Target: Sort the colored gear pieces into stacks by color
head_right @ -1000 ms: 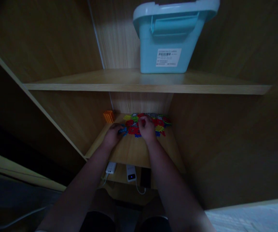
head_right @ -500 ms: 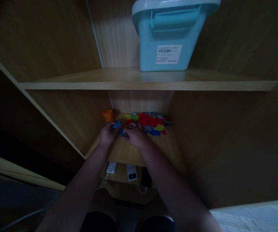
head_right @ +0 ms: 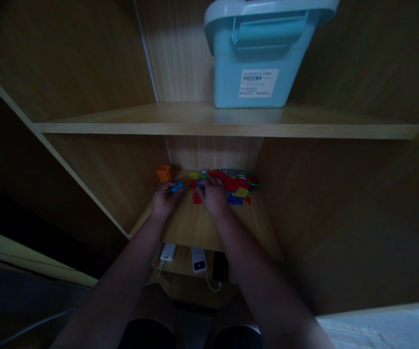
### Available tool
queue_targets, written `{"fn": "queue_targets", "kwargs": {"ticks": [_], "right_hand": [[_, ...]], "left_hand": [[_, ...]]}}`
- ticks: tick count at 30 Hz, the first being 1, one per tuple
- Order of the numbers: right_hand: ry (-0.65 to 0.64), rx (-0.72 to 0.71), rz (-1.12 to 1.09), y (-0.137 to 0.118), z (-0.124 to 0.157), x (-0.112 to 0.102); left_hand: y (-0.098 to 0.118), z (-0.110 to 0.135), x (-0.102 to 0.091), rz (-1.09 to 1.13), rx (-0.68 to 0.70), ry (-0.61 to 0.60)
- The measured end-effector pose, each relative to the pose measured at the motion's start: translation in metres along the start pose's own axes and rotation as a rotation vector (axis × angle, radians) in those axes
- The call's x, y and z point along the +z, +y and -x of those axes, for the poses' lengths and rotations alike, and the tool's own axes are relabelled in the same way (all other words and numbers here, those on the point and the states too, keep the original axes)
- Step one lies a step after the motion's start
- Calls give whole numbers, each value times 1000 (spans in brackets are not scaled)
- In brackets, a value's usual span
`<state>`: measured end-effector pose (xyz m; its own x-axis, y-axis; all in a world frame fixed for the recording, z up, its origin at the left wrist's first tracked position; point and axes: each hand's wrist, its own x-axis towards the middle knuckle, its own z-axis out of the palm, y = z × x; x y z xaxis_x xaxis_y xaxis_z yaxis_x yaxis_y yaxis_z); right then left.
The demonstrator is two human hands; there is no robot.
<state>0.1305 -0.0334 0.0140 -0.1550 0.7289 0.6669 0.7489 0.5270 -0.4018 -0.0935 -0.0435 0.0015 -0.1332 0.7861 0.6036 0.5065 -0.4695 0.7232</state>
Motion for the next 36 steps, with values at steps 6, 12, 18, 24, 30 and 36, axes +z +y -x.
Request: {"fn": "queue_targets", "kwargs": {"ticks": [6,12,18,24,30,36], "right_hand": [[-36,51,-357,-8,4,4],[-204,42,-410,0,6,11],[-197,72,-209,-6,4,4],[-185,47,-148,-14,6,8],[-196,48,-177,-15,5,14],[-194,74,-349,-13,4,15]], "left_hand": [[22,3,5,-68,254,-181],[28,10,18,-279,416,-358],[27,12,22,-382,437,-360],[29,13,23,-352,394,-305],[30,13,23,-310,392,-300],[30,13,22,-245,432,-282]]}}
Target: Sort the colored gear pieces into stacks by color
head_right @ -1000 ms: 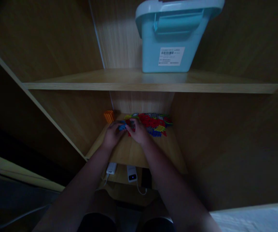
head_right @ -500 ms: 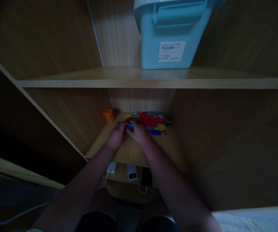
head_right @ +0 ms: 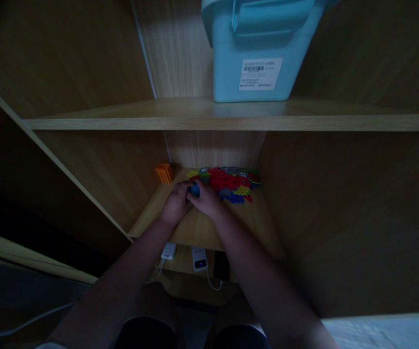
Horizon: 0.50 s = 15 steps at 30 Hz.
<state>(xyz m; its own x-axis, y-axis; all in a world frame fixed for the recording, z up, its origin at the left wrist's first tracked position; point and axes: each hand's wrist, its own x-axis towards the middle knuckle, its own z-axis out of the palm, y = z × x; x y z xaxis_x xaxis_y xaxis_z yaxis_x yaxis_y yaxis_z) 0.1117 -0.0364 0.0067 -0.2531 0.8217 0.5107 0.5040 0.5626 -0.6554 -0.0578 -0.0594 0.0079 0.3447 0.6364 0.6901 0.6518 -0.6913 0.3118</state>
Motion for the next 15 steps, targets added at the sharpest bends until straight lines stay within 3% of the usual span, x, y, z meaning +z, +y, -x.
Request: {"fn": "queue_targets", "kwargs": {"ticks": [6,15], "right_hand": [[4,38,-166,5,-2,4],[126,161,-288,10,-4,-2]], "left_hand": [[-3,-1,3,9,25,3],[-6,0,4,66,-20,23]]}}
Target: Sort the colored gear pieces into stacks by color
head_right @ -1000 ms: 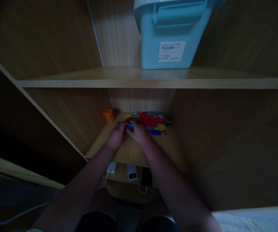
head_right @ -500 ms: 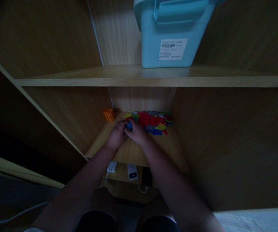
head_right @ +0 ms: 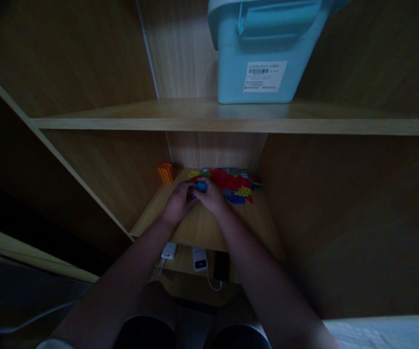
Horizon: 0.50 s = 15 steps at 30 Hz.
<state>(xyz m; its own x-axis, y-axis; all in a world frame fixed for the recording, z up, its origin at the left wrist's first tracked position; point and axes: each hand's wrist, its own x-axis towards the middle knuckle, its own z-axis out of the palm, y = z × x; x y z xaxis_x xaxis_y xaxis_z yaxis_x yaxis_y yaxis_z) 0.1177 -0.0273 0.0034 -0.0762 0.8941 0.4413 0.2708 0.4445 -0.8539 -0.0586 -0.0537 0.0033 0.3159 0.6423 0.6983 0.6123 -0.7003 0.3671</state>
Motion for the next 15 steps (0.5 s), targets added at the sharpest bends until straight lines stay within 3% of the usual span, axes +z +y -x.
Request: {"fn": "queue_targets", "kwargs": {"ticks": [4,8,15], "right_hand": [[124,53,79,-1,-1,-11],[231,6,162,-1,-3,-21],[171,-89,379,-12,-33,-31]], "left_hand": [[-3,0,0,24,-54,35],[-6,-3,-2,41,-86,90],[-10,-8,-4,40,-119,101]]}}
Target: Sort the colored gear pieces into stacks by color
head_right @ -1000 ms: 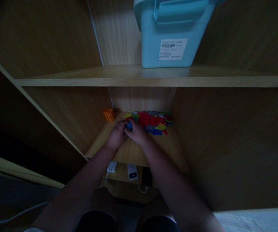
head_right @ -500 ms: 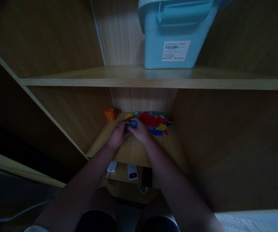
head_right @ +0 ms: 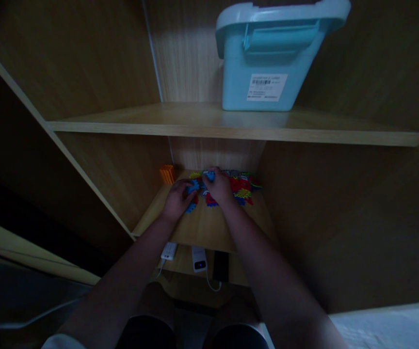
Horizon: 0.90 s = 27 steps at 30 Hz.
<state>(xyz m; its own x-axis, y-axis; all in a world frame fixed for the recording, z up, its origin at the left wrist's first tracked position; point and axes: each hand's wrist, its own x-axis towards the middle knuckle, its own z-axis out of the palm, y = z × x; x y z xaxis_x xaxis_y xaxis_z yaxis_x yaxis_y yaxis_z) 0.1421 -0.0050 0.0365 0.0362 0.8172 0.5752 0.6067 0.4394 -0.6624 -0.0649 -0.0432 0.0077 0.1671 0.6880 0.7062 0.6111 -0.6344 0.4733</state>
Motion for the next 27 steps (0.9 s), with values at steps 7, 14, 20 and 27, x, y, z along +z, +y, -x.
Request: {"fn": "queue_targets", "kwargs": {"ticks": [7,14,20,27], "right_hand": [[-97,-182,216,10,-45,-13],[-123,-176,489,24,-42,-34],[-422,-445,333,9,-3,-9],[-93,-248,460,16,26,13]], "left_hand": [[-12,4,9,-14,-115,-3],[-16,3,11,18,-120,-1],[-20,1,15,28,-86,-49],[-23,1,18,34,-81,-58]]}}
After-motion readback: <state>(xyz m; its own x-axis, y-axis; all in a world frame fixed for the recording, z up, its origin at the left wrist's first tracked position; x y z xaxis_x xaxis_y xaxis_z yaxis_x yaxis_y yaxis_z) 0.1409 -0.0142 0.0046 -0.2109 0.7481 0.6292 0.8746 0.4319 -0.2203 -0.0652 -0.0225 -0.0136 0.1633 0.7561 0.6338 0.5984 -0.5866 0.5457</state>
